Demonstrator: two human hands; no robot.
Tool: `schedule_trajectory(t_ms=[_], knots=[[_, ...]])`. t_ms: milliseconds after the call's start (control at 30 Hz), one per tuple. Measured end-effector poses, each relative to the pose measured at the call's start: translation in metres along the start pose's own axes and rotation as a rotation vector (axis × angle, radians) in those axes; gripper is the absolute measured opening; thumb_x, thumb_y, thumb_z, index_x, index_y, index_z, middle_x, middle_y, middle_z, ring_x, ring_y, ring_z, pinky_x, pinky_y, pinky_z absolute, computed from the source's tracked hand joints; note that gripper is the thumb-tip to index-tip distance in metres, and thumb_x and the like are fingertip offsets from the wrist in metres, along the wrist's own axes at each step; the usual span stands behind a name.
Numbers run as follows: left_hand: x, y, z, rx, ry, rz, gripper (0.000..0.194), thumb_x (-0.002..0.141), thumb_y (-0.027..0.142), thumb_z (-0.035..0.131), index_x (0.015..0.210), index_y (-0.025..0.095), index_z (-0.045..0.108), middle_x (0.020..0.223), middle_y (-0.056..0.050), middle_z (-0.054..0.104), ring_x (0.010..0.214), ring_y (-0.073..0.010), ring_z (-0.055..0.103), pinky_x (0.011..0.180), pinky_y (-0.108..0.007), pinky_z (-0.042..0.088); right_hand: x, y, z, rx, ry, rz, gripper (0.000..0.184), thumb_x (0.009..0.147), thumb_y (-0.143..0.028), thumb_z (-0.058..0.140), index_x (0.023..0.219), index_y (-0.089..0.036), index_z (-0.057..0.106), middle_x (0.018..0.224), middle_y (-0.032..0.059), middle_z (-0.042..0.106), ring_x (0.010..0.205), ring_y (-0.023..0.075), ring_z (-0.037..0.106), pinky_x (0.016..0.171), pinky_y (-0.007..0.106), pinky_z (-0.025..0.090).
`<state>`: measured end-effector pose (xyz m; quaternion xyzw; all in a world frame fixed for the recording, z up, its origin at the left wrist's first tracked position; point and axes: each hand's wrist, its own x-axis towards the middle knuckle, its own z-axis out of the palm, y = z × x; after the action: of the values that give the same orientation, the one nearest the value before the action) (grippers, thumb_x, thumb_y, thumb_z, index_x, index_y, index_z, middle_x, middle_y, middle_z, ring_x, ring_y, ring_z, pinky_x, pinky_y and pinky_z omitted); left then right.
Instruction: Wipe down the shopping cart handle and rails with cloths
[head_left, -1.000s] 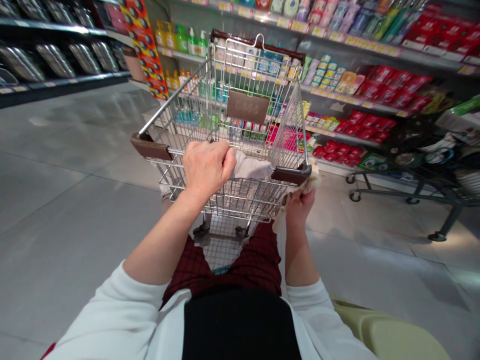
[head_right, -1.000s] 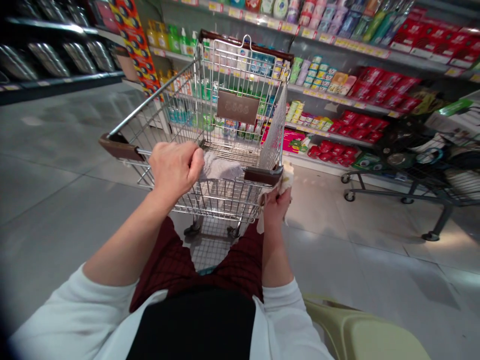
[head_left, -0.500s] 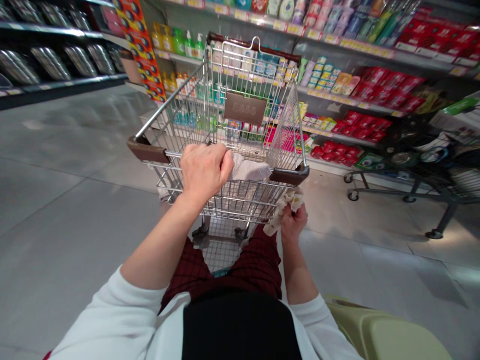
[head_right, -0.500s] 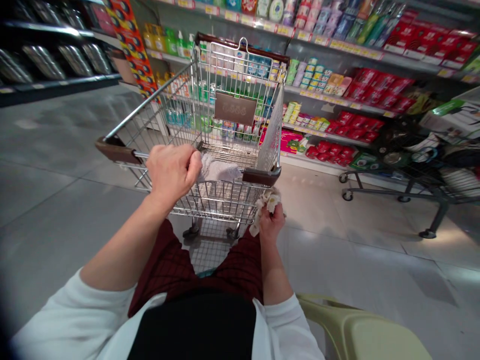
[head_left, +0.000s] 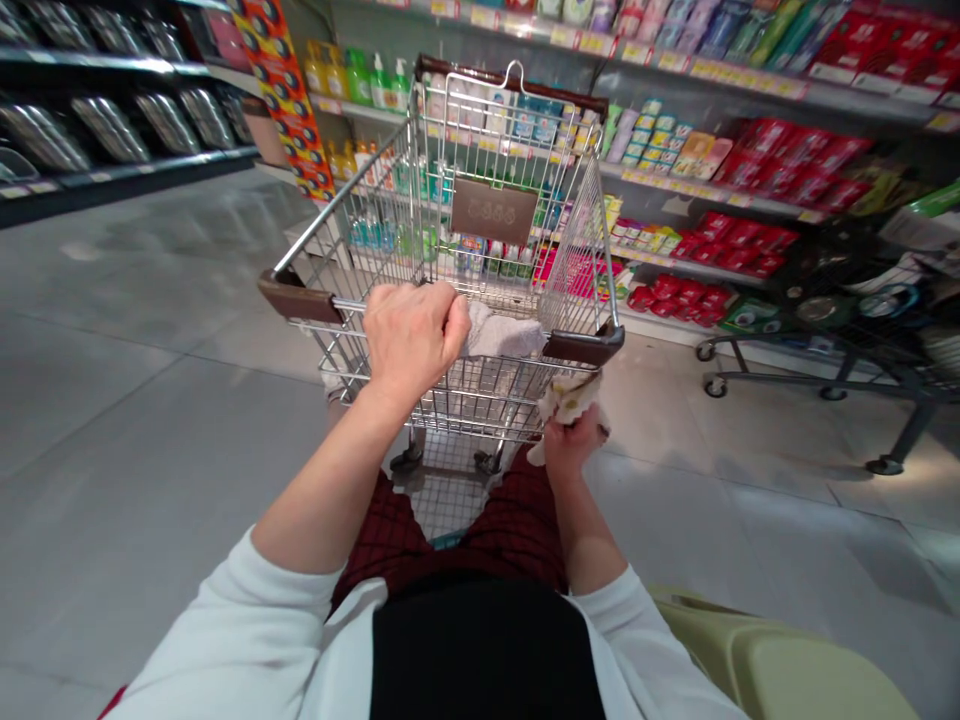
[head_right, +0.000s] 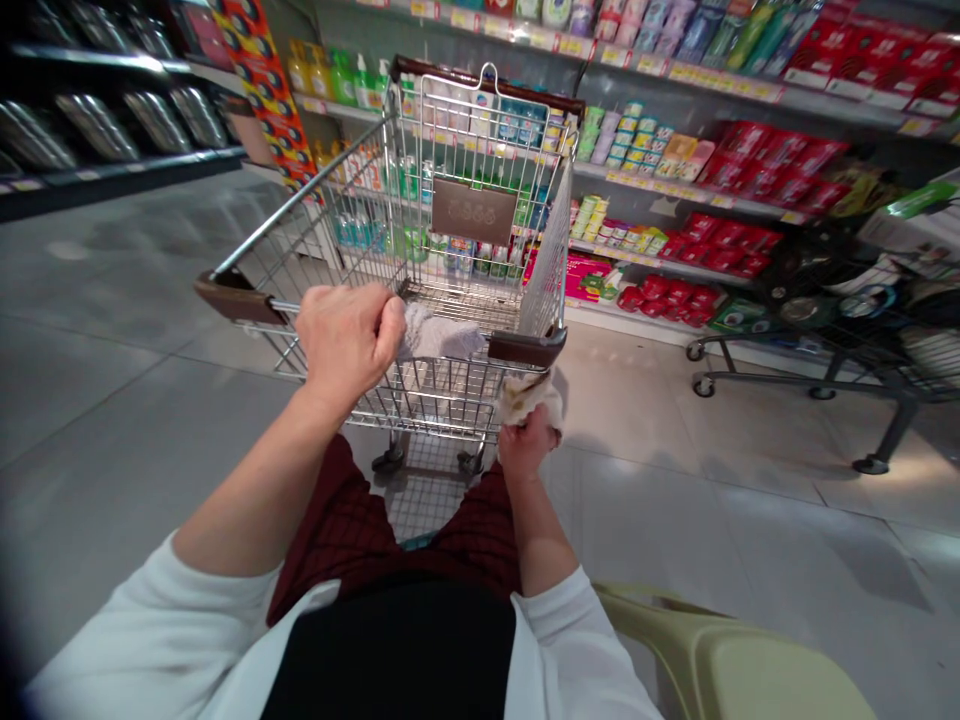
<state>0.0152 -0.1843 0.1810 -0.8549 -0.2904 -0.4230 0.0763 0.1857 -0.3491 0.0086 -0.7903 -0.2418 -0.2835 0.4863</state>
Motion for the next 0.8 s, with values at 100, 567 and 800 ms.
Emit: schedule_trajectory(t_ms=[100,567,800], knots=[[0.000,-0.001,0.000,-0.018,0.001,0.007,0.036,0.106,0.038,0.040,0.076,0.023,0.052,0.068,-0.004,0.057,0.074,-0.0230,0.051,0.077,-0.040,0.030,-0.009,0.009,-0.013,-0.017,-0.078,-0.146,0.022,0.077,-0.035,0.051,0.082,-0.024,0.069,0.072,0.0061,0.071,0.067,0.0239,0.066,0.068,0.034,0.050],[0.000,0.000,0.001,-0.004,0.026,0.011,0.035,0.105,0.036,0.041,0.075,0.023,0.051,0.068,-0.005,0.058,0.073,-0.0225,0.050,0.075,-0.041,0.029,0.002,-0.026,-0.014,-0.158,-0.173,-0.217,0.018,0.077,-0.023,0.054,0.080,-0.024,0.072,0.064,0.0039,0.063,0.061,0.0193,0.056,0.061,0.028,0.044],[-0.001,0.000,0.000,-0.033,0.017,0.004,0.036,0.106,0.039,0.042,0.076,0.023,0.053,0.071,-0.005,0.060,0.075,-0.0234,0.052,0.076,-0.041,0.029,-0.009,-0.013,-0.019,-0.111,-0.226,-0.341,0.029,0.071,-0.021,0.052,0.085,-0.025,0.077,0.076,0.0046,0.073,0.067,0.0202,0.061,0.066,0.029,0.049]])
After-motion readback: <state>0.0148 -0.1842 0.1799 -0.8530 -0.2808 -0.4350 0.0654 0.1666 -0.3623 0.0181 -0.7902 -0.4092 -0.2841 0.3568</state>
